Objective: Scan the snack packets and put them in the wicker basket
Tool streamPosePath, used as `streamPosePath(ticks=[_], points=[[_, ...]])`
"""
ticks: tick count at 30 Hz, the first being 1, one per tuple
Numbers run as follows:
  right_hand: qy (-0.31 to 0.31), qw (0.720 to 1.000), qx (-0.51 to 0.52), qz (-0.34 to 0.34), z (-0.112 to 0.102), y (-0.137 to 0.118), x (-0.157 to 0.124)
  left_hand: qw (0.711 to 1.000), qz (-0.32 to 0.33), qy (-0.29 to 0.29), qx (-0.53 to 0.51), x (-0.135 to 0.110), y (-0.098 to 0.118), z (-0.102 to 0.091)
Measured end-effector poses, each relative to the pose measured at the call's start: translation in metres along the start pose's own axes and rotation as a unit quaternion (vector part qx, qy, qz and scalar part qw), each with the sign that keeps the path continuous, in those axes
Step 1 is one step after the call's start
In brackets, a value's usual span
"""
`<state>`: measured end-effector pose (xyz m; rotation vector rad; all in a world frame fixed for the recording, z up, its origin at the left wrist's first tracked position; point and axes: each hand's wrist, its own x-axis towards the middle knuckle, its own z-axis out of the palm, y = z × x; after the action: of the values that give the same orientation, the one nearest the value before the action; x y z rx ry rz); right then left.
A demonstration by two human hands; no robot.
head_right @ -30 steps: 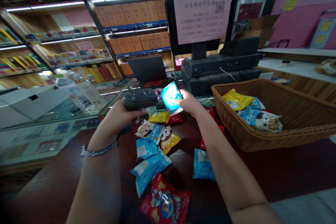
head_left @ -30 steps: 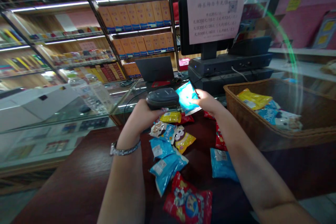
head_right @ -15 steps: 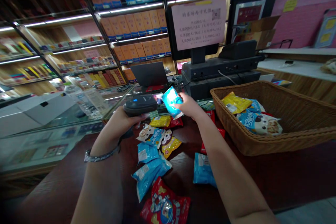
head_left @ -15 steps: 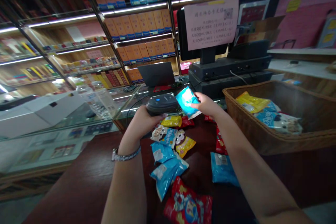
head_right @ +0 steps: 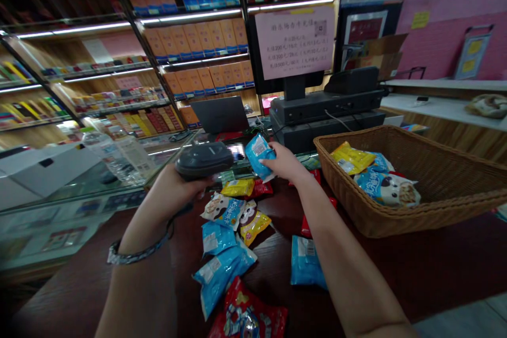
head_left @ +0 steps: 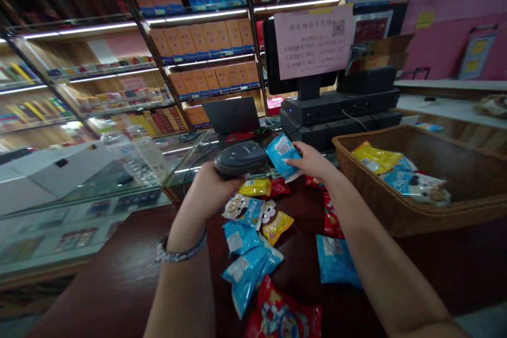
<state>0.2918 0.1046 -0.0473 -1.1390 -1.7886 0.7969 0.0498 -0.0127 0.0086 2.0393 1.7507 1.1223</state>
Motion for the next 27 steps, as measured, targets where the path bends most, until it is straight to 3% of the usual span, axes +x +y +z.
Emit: streamPosePath(ticks=[3, 7, 11, 13, 14, 16, 19, 21, 23, 25, 27], points=[[0.055, 0.996, -0.061, -0.027, -0.018, -0.007, -0.007, 1.0, -0.003, 0.004, 0.014, -0.001, 0.002, -0.004], [0.195, 0.967, -0.157, -0.052, -0.067, -0.016, -0.029, 0.999, -0.005, 0.013, 0.03, -0.003, 0.004, -0.009], [0.35, 0.89, -0.288, 0.055, -0.123, -0.015, -0.059, 0.999, -0.008, 0.003, 0.033, -0.004, 0.004, -0.012], [0.387, 0.849, -0.336, 0.133, -0.142, -0.011, -0.07, 0.999, -0.003, 0.002, 0.034, -0.004, 0.004, -0.012], [0.382, 0.84, -0.348, 0.165, -0.148, -0.009, -0.073, 0.999, 0.0, 0.004, 0.033, -0.004, 0.004, -0.011], [0.344, 0.847, -0.352, 0.199, -0.153, -0.006, -0.075, 0.999, 0.007, 0.008, 0.03, -0.004, 0.005, -0.011], [0.29, 0.886, -0.333, 0.141, -0.142, -0.01, -0.07, 0.999, 0.008, 0.012, 0.029, -0.005, 0.007, -0.011], [0.248, 0.917, -0.305, 0.068, -0.125, -0.013, -0.062, 0.999, 0.0, 0.01, 0.031, -0.005, 0.009, -0.011], [0.167, 0.947, -0.273, 0.023, -0.103, -0.013, -0.049, 1.0, -0.004, 0.005, 0.029, -0.006, 0.01, -0.012], [0.067, 0.963, -0.26, 0.026, -0.079, -0.005, -0.033, 1.0, -0.003, 0.003, 0.026, -0.006, 0.011, -0.012], [-0.022, 0.959, -0.27, 0.089, -0.055, 0.01, -0.016, 1.0, -0.004, 0.004, 0.025, -0.006, 0.011, -0.012]])
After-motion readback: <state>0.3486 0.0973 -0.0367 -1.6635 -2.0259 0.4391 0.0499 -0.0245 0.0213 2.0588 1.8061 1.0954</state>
